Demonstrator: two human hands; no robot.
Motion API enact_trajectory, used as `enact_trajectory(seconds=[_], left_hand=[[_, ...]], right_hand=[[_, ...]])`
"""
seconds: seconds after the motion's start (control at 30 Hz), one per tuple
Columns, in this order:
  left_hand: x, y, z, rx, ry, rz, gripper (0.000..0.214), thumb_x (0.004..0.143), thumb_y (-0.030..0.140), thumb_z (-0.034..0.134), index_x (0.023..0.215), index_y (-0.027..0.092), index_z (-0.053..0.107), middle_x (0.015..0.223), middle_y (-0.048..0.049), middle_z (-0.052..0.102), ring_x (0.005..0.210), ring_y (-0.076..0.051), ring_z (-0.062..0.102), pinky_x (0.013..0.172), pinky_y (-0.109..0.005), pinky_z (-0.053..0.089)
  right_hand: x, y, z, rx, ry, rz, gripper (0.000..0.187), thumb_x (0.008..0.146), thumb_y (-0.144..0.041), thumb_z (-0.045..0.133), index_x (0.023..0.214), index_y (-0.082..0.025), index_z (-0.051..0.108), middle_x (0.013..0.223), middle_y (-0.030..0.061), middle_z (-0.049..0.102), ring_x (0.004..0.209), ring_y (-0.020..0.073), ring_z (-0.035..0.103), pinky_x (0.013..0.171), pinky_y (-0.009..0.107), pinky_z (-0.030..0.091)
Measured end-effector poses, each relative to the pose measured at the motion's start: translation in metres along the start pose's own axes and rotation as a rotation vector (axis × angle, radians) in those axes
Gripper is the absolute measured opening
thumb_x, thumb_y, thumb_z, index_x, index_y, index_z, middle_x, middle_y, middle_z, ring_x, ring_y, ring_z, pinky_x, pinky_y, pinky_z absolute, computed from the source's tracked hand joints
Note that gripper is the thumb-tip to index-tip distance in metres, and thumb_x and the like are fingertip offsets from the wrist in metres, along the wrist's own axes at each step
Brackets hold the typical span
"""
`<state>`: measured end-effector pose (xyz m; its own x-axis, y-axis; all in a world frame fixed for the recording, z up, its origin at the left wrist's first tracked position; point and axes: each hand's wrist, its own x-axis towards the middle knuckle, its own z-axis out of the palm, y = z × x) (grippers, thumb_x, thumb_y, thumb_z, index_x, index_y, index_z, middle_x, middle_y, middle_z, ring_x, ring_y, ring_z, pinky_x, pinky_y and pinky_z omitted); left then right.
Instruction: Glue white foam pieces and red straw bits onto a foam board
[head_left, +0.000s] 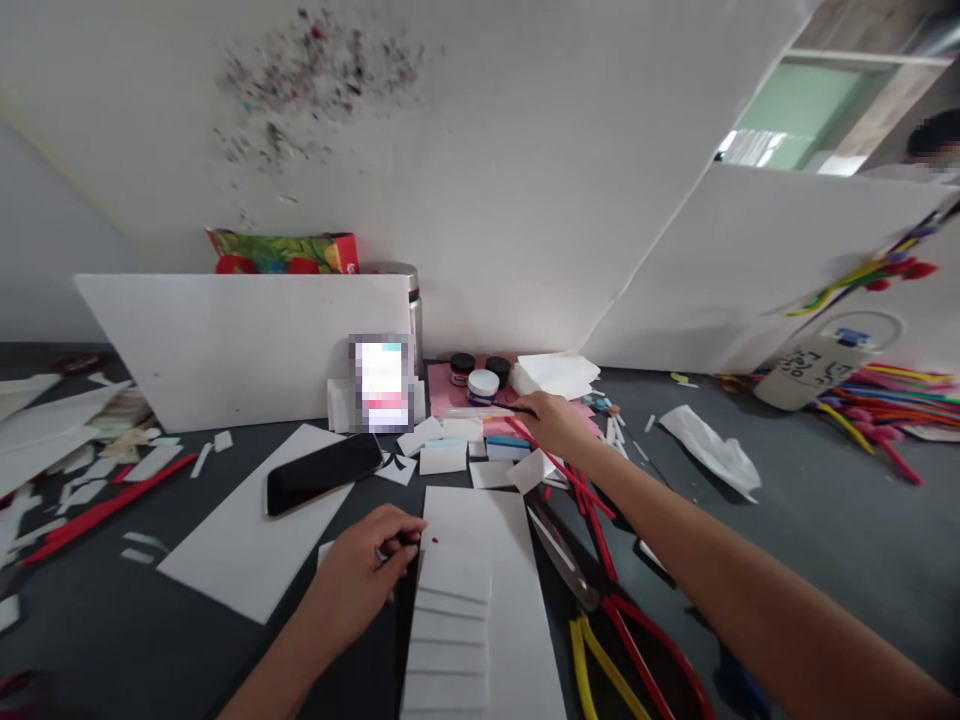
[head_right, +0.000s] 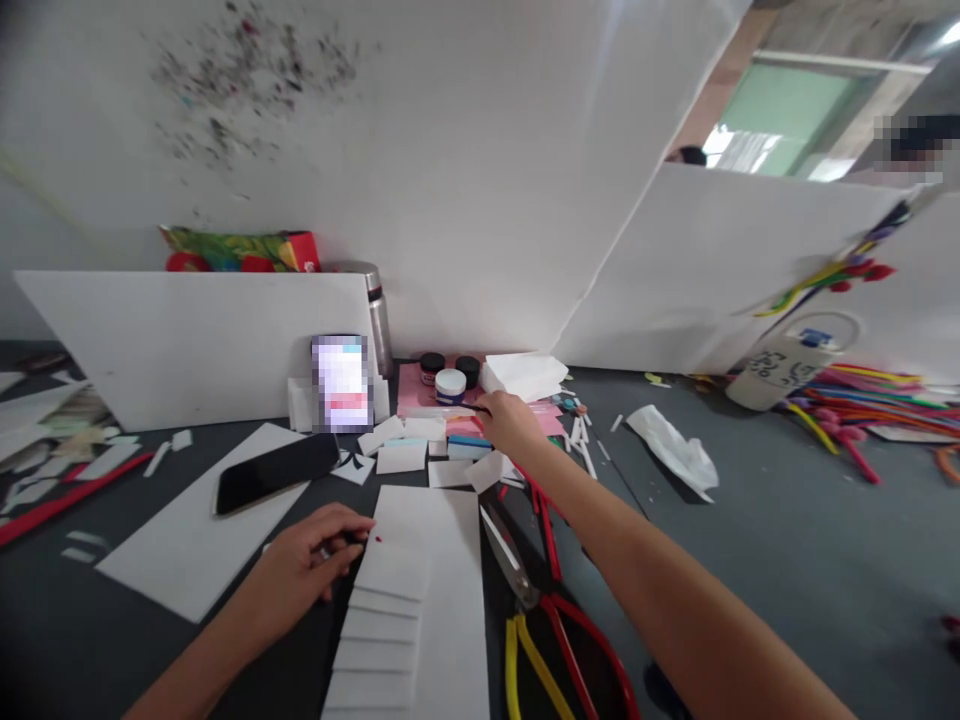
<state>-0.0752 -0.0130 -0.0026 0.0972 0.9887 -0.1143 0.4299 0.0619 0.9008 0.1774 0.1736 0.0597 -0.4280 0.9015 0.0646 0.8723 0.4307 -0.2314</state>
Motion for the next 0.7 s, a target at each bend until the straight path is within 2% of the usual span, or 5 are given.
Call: enact_trajectory(seconds=[0.2,0.43,0.7], left_hand=[[0.001,0.0,0.0,0.005,0.013,-0.006,0.024,0.088,0.031,0.054,0.104,0.022,0.07,0.101,-0.0035,0.061,0.066,-0.013,0.058,0.046,-0.021,0.052],[0.001,0.004,0.0,0.002,0.002,-0.018,0.026,0.088,0.032,0.052,0.104,0.021,0.069,0.104,-0.0051,0.061,0.069,-0.014,0.058,0.048,-0.021,0.053],[0.0,0.006,0.0,0.004,0.004,-0.022,0.028,0.088,0.032,0.052,0.107,0.02,0.069,0.105,-0.0065,0.061,0.074,-0.016,0.058,0.047,-0.021,0.053]], right_hand=[[0.012,0.005,0.016,-0.136,0.111,-0.014,0.027,0.097,-0.032,0.059,0.121,-0.019,0.061,0.124,0.0091,0.062,0.102,0.0218,0.064,0.086,0.042,0.055],[0.044,-0.004,0.039,-0.224,0.199,-0.176,0.031,0.095,-0.032,0.06,0.123,-0.017,0.06,0.126,0.0097,0.061,0.105,0.0238,0.063,0.088,0.045,0.054],[0.047,-0.006,0.043,-0.274,0.247,-0.233,0.03,0.096,-0.032,0.06,0.123,-0.018,0.06,0.126,0.0096,0.061,0.106,0.0238,0.063,0.089,0.046,0.054]])
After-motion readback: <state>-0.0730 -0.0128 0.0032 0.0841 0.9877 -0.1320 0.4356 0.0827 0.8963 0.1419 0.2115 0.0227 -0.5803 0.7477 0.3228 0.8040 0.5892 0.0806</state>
